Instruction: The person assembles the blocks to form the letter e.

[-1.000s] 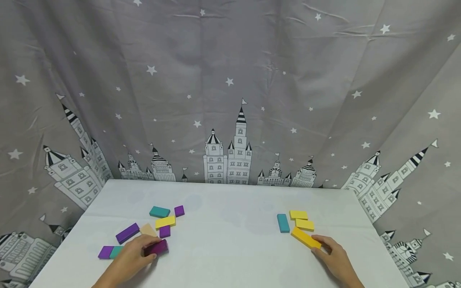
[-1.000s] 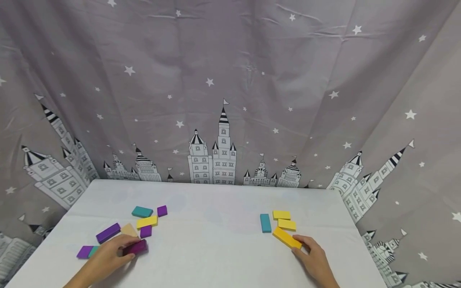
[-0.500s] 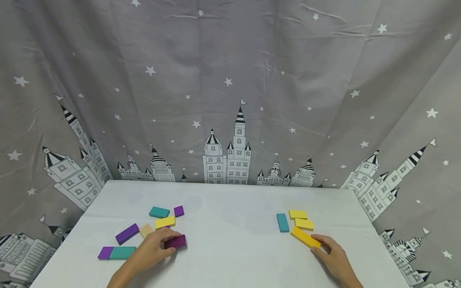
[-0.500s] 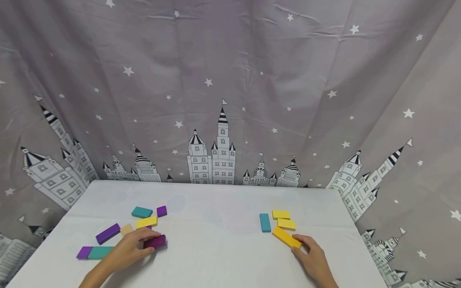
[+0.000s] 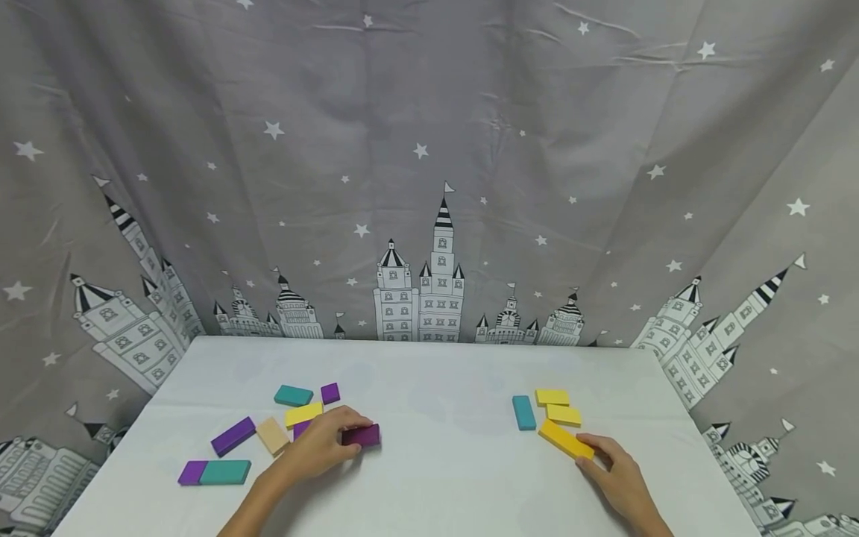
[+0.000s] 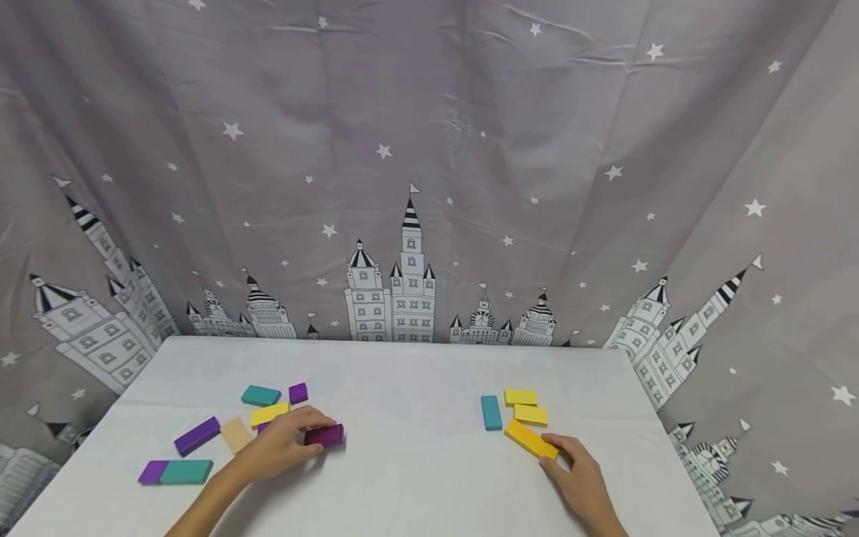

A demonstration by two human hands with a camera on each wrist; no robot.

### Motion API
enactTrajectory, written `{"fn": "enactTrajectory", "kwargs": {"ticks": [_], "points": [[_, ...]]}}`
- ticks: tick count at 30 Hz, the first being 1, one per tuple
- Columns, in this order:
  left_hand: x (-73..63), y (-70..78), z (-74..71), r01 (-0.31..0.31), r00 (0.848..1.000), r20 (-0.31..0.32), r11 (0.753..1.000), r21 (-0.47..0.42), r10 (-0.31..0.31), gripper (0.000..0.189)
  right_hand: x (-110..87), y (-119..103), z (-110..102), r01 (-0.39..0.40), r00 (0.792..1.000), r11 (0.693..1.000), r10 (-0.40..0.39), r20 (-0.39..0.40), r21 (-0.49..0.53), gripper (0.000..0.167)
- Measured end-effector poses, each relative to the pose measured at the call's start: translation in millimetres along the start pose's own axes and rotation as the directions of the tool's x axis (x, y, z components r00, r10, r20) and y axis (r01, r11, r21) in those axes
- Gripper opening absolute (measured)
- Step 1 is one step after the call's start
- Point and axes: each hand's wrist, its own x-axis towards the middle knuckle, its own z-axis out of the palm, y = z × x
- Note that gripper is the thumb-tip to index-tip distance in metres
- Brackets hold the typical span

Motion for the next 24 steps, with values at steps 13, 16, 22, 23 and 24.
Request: {"fn": "enactTrajectory", "kwargs": {"ticks": [13,16,22,23,24], "points": [[41.2,4.8,10.8,-0.032,0.998,0.045,0.999,-0.026,0.033,0.035,1.0,-1.7,0.6,-0.010,1.000,1.000,0.010,-0.008,-0.002,0.043],[50.1,4.1,14.6,-0.042,0.997,0.056,0.997,-0.057,0.045,0.035,1.0,-1.4,0.5,-0.009,1.000,1.000,0.009,-0.009,-0.002,0.043],[64.8,4.8,22.2,-0.027,0.997,0.065,0.992,-0.122,0.035,0.035,1.3,-0.2,0.4,-0.004,1.000,1.000,0.004,-0.010,0.003,0.042],[67.0,4.8,23.6,-0.028,0.997,0.066,0.992,-0.125,0.036,0.035,1.3,-0.1,0.5,-0.004,1.000,1.000,0.004,-0.011,0.003,0.042],[69.0,4.6,25.0,-0.028,0.997,0.070,0.992,-0.125,0.036,0.035,1.4,-0.2,0.5,-0.001,1.000,1.000,0.001,-0.011,0.001,0.042]]}}
